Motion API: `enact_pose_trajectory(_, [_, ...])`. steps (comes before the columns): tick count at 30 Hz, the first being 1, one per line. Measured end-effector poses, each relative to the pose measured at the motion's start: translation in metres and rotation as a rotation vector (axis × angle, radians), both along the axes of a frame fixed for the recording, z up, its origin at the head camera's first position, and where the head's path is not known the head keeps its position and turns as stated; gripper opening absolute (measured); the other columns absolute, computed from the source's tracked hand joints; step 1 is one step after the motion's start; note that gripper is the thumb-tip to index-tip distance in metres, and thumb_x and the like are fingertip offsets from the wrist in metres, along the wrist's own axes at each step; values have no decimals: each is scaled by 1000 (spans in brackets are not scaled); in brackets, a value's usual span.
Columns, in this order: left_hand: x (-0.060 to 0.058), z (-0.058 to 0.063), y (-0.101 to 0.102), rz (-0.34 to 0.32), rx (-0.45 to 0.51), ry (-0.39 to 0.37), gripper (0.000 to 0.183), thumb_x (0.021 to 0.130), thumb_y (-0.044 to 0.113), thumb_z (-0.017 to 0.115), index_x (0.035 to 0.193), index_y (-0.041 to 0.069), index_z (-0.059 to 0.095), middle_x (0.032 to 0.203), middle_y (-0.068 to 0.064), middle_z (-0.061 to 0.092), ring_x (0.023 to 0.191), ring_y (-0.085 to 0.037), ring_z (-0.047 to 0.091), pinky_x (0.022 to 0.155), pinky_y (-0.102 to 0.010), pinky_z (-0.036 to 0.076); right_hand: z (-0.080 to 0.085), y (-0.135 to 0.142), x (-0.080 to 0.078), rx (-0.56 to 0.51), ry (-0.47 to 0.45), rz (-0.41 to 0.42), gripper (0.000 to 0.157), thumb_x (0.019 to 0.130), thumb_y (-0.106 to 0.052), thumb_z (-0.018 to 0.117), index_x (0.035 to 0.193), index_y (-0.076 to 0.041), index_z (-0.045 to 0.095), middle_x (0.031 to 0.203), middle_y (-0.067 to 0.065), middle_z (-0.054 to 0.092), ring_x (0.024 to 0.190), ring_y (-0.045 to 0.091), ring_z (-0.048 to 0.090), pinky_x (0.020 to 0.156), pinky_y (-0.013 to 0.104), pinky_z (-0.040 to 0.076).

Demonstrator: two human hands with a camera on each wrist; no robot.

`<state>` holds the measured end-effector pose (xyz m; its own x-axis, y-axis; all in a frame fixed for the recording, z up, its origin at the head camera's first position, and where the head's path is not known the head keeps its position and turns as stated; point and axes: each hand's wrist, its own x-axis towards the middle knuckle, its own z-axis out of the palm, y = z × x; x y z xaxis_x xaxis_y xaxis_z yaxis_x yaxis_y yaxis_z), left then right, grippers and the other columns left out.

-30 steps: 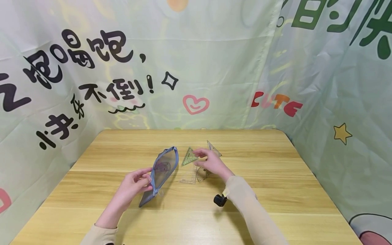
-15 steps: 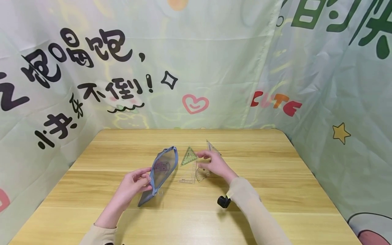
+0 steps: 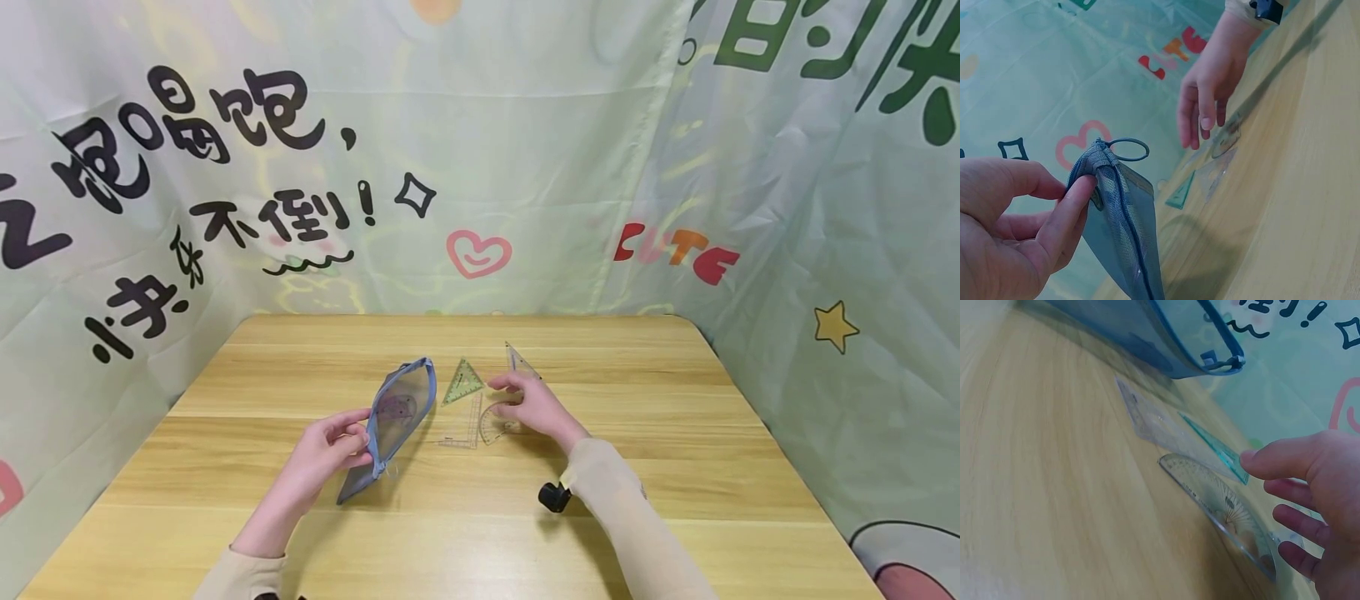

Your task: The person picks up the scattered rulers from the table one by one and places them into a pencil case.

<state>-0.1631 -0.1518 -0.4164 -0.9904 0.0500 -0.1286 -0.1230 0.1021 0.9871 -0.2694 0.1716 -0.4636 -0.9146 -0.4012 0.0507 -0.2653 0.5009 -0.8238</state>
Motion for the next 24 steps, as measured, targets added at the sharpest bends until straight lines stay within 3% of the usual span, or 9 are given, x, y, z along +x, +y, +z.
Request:
enact_pose_trajectory(12, [1,1,1,-2,-3,-2,48,89,-5,58,136,-9,51,90,0,53,77,-8,61,71,-19,63,-8,6,2,46,7,-9,48,85,-13,75,130,-8,61,135,12,58,123,35,56,109,55,47])
enact_pose_trajectory(17, [2,2,1,-3,-3,-6,49,89,-4,59,136,-9,51,91,-1,53,78,-8,61,71,-19,63,-11,8,4,32,2,15,48,84,-10,74,129,-3,60,132,16,62,125,36,57,113,53,45])
enact_pose_trajectory(24, [2,1,0,-4,-8,-4,48,89,-4,58,136,-8,51,92,-1,54,78,-9,62,71,-20,63,-15,13,3,113,63,97,51,86,-22,74,131,-3,59,137,15,57,131,37,49,115,58,39])
